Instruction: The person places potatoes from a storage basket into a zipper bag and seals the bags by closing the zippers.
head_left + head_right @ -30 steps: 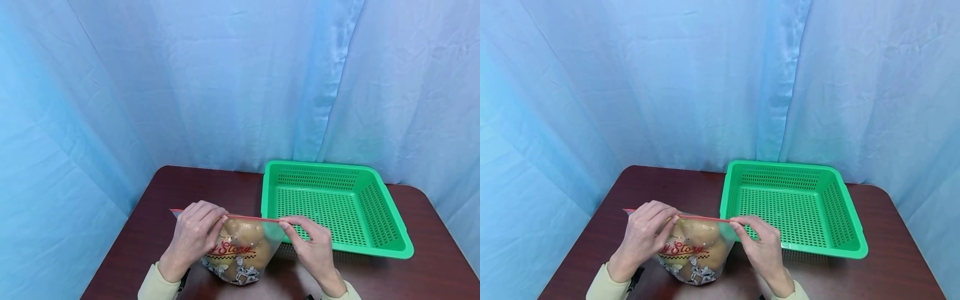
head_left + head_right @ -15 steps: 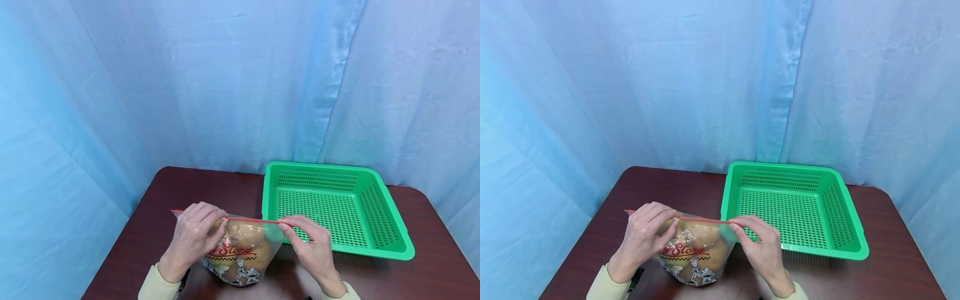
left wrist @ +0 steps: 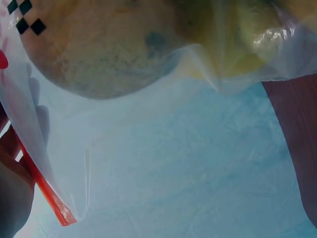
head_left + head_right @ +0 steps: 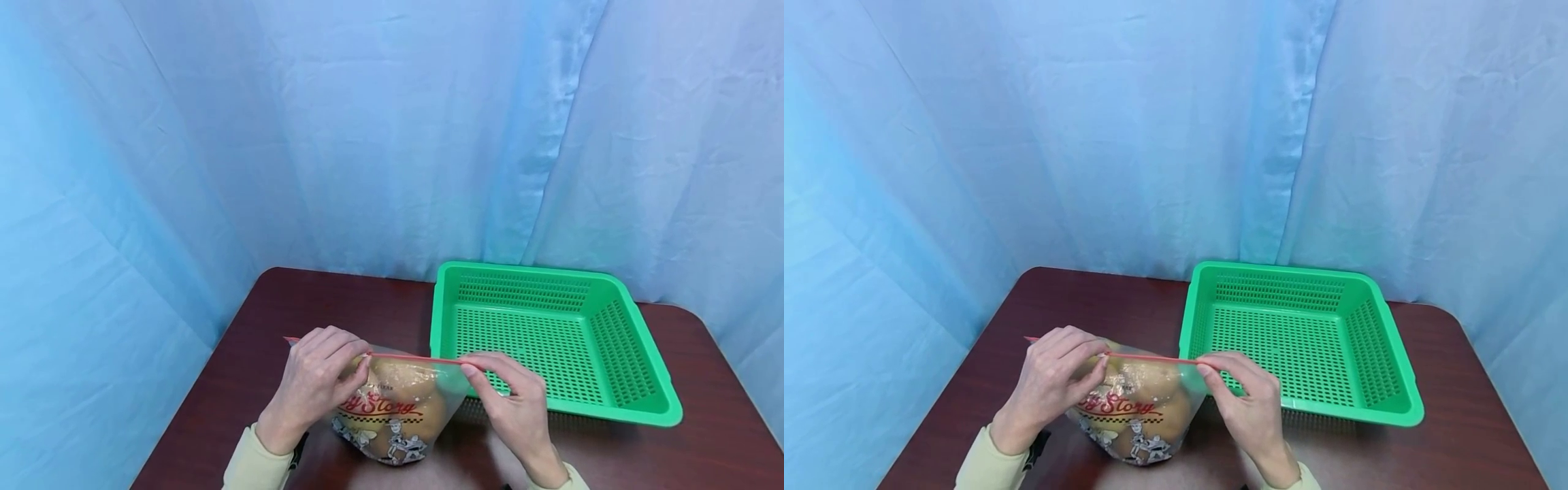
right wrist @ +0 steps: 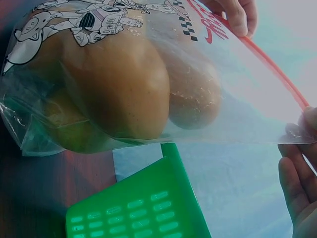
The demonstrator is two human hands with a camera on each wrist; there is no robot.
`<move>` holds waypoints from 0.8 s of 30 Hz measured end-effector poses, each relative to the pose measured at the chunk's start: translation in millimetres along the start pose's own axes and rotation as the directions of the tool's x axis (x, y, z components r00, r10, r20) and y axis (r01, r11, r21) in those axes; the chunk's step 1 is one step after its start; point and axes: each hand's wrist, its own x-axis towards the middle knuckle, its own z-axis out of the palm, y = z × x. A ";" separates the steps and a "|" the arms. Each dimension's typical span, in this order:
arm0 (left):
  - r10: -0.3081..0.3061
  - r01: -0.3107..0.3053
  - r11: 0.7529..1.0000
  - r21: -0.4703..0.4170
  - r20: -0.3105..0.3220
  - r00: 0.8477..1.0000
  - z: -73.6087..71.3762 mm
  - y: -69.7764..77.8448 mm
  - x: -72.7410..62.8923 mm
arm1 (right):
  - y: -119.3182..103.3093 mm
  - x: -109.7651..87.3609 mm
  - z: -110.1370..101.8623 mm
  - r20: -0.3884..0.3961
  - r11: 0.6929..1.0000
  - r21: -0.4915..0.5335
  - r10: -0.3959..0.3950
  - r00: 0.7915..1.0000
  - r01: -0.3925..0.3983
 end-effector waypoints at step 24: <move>-0.017 0.017 1.000 0.016 -0.006 1.000 -8.2 -4.3 -4.1 | -1.2 -2.6 -2.0 -0.015 1.000 -0.022 0.016 1.000 -0.016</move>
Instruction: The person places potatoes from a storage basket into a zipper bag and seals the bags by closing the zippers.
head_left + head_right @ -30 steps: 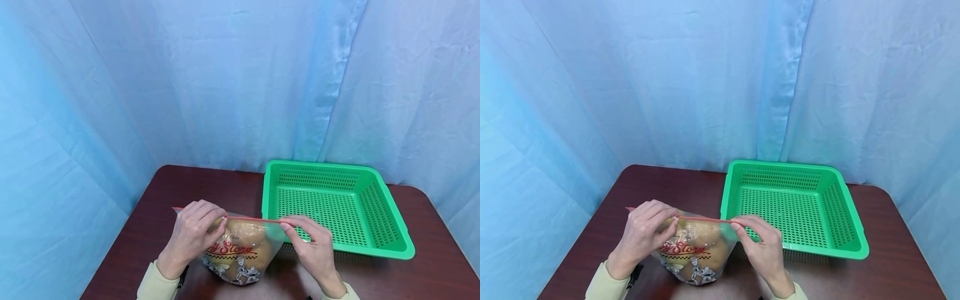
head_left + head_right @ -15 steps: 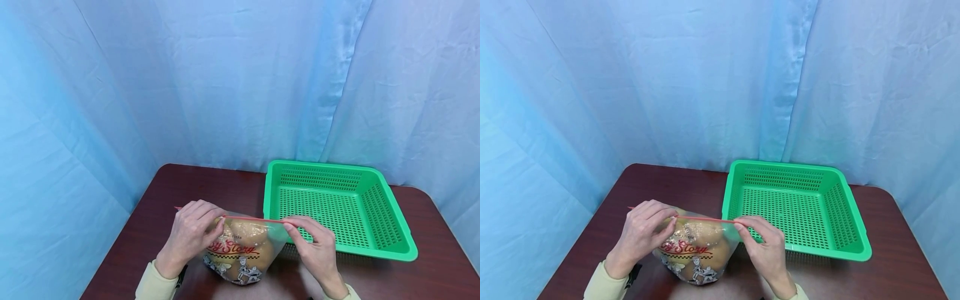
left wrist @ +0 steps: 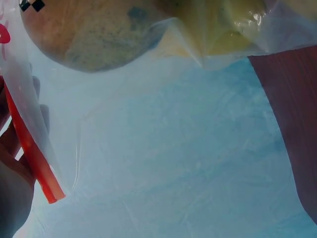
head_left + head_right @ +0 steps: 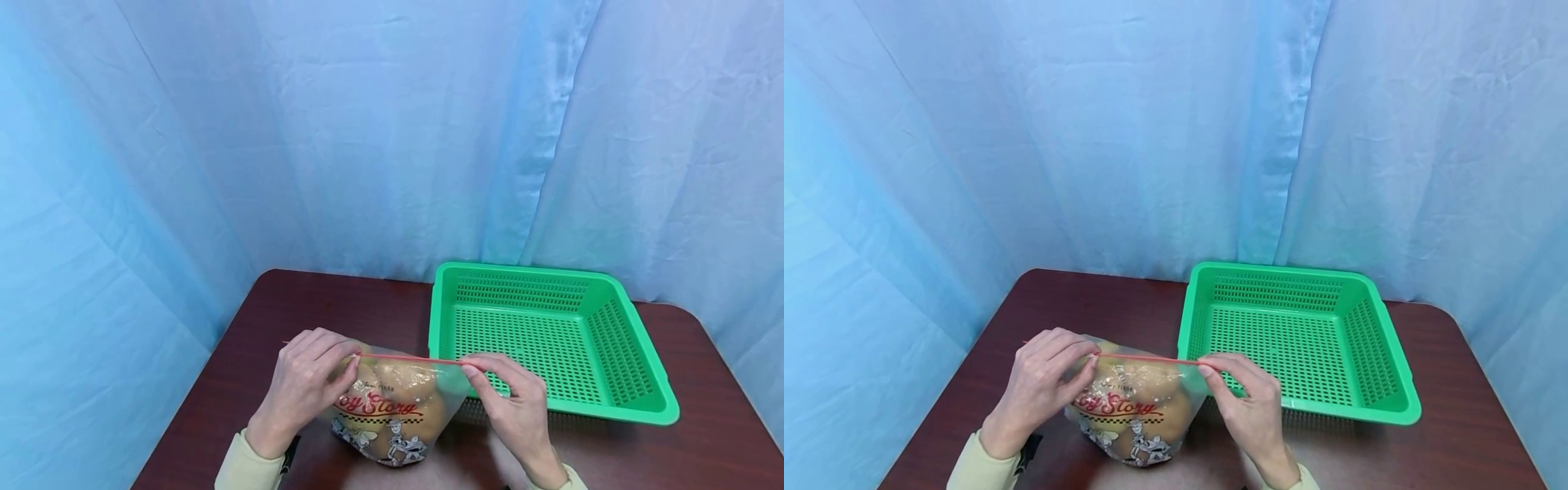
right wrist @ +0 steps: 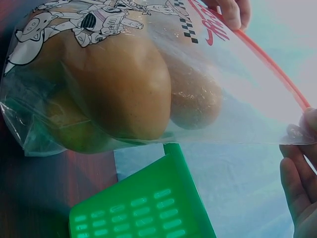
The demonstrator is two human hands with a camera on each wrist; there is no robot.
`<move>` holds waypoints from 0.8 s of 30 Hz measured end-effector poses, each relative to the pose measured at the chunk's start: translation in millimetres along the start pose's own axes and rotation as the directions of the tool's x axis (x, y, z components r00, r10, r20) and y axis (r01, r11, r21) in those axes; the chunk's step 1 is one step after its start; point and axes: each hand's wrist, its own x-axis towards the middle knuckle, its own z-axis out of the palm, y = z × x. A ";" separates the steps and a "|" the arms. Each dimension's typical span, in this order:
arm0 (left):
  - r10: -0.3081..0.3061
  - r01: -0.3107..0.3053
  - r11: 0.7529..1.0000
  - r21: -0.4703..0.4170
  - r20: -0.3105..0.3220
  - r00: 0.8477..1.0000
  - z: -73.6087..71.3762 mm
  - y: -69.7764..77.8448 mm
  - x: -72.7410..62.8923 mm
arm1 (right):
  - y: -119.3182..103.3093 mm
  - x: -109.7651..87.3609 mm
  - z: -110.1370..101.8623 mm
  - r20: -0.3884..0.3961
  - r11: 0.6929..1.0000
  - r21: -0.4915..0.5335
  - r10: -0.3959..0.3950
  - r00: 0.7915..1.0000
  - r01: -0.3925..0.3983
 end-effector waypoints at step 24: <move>0.005 -0.005 1.000 0.003 -0.025 1.000 -10.9 -9.5 -5.7 | -1.3 -0.7 1.1 -0.007 1.000 -0.001 0.007 1.000 -0.007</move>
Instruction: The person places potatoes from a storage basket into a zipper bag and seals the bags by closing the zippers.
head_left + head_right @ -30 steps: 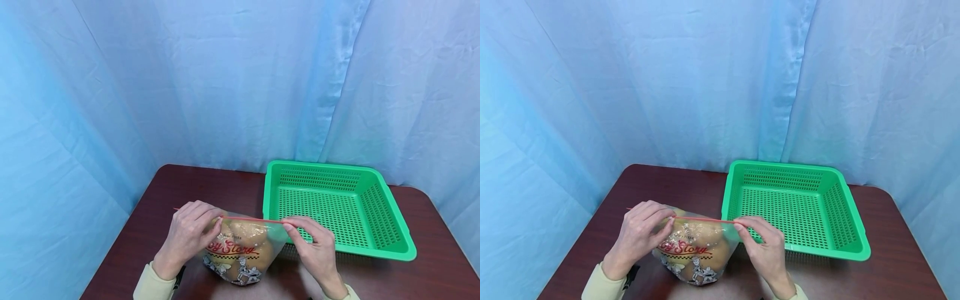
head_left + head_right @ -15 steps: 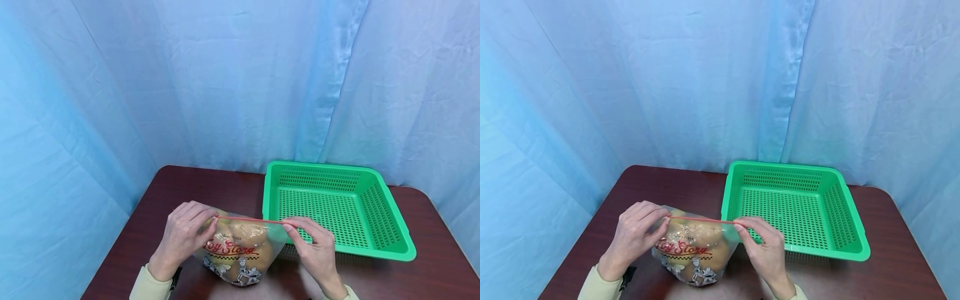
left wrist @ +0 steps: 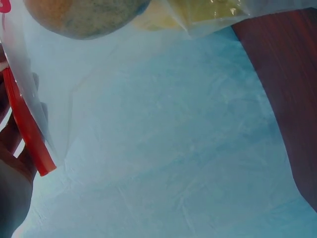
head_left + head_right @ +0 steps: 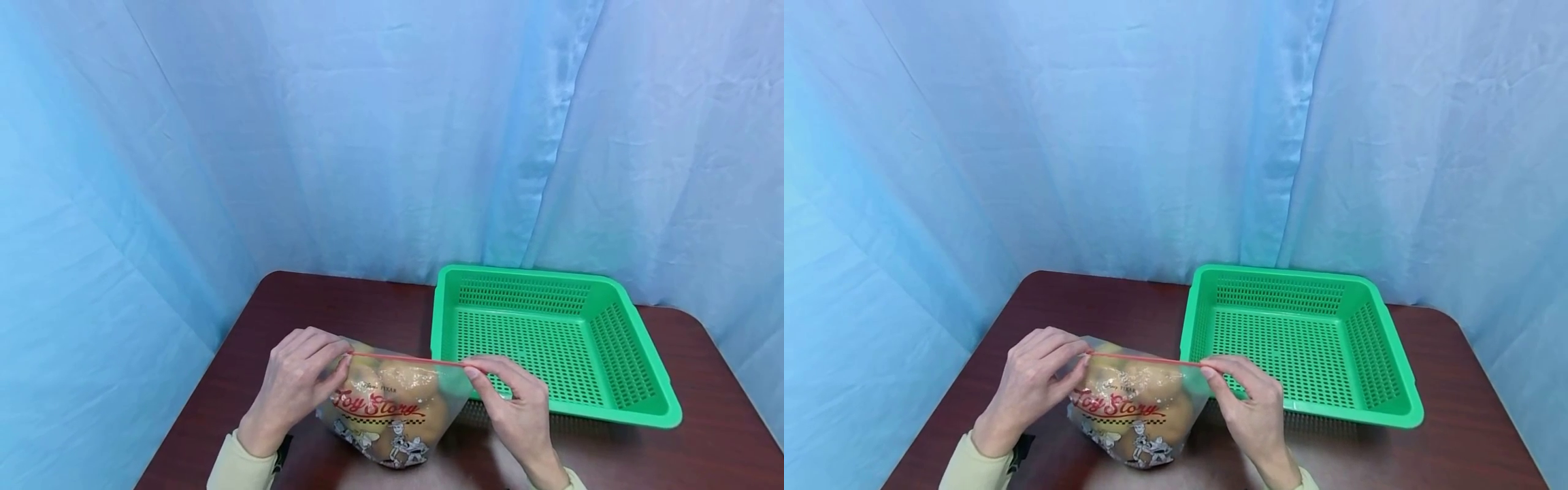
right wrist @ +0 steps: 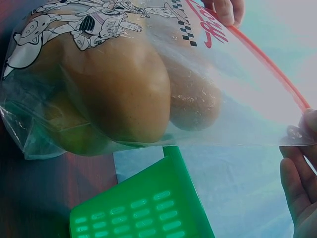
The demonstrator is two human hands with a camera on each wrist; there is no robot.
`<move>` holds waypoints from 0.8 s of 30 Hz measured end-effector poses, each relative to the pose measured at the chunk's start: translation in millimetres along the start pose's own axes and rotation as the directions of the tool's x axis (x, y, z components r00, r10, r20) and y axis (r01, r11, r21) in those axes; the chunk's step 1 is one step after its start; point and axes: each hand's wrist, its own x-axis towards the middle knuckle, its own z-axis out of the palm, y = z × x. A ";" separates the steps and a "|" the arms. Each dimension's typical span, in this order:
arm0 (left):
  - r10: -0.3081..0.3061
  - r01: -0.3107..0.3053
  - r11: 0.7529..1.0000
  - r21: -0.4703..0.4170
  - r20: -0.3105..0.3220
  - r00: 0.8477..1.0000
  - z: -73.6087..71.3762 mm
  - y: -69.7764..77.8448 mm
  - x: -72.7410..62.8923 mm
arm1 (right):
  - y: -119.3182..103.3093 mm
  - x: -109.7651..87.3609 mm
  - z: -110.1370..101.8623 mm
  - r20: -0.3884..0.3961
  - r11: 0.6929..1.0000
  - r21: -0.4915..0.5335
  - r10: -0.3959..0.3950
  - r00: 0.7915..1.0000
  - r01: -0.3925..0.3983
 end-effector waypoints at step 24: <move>-0.035 0.035 0.999 0.034 -0.013 0.999 -7.9 -7.7 -6.4 | -0.6 -1.5 0.0 -0.013 1.000 0.014 -0.003 1.000 0.003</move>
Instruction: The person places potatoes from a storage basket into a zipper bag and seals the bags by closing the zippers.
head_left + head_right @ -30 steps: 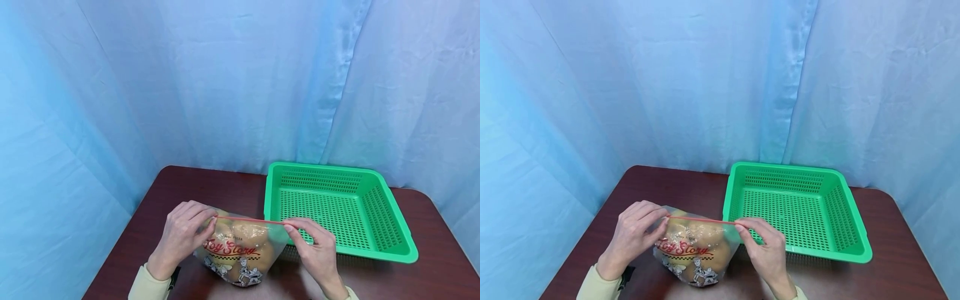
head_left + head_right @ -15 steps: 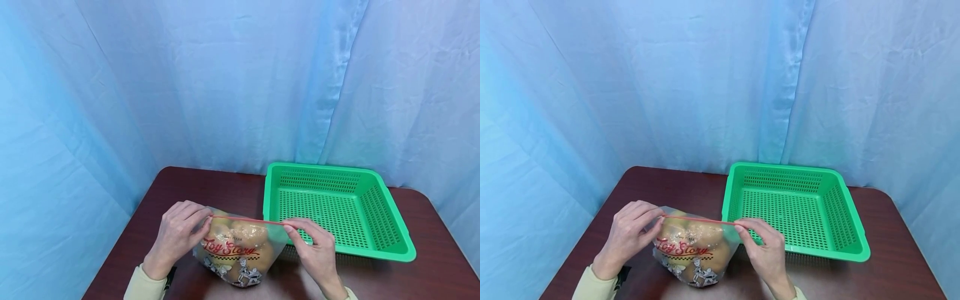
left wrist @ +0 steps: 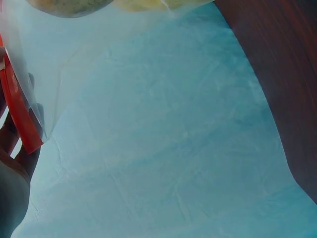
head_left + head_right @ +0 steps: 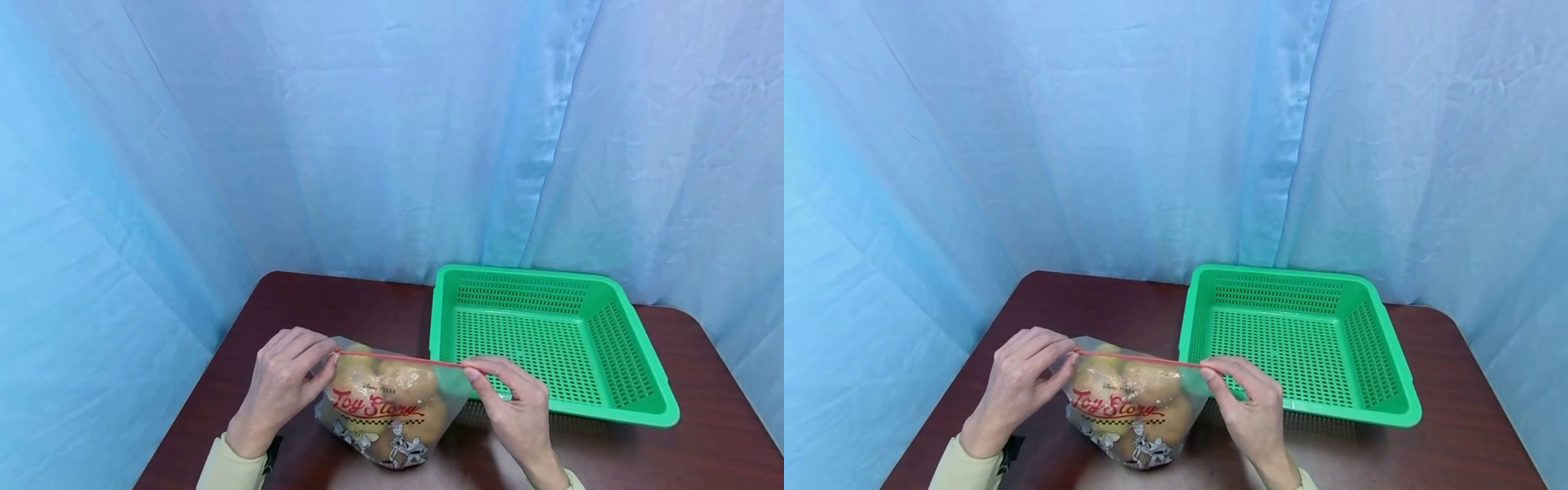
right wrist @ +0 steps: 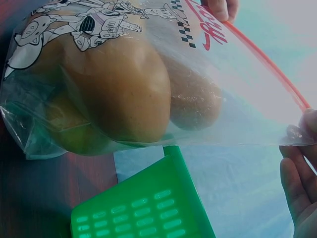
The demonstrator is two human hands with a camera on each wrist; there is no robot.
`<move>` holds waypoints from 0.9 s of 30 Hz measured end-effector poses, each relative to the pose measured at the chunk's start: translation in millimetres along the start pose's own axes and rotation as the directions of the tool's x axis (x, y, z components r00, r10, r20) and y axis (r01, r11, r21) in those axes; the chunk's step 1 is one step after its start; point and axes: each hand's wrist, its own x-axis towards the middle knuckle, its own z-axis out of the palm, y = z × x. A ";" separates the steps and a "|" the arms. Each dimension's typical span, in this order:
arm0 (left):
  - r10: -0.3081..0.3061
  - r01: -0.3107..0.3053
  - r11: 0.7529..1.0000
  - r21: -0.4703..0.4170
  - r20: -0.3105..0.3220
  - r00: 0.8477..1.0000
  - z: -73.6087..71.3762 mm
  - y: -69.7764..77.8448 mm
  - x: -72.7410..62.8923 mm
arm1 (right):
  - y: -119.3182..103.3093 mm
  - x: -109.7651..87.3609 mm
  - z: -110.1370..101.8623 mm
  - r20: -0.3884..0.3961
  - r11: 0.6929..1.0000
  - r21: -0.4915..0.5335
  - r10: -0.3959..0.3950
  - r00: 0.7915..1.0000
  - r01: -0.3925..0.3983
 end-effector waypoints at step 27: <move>-0.033 0.032 0.999 -0.017 -0.028 0.999 -4.4 -9.4 -7.0 | -0.2 -2.1 0.2 -0.003 1.000 -0.019 0.014 1.000 -0.014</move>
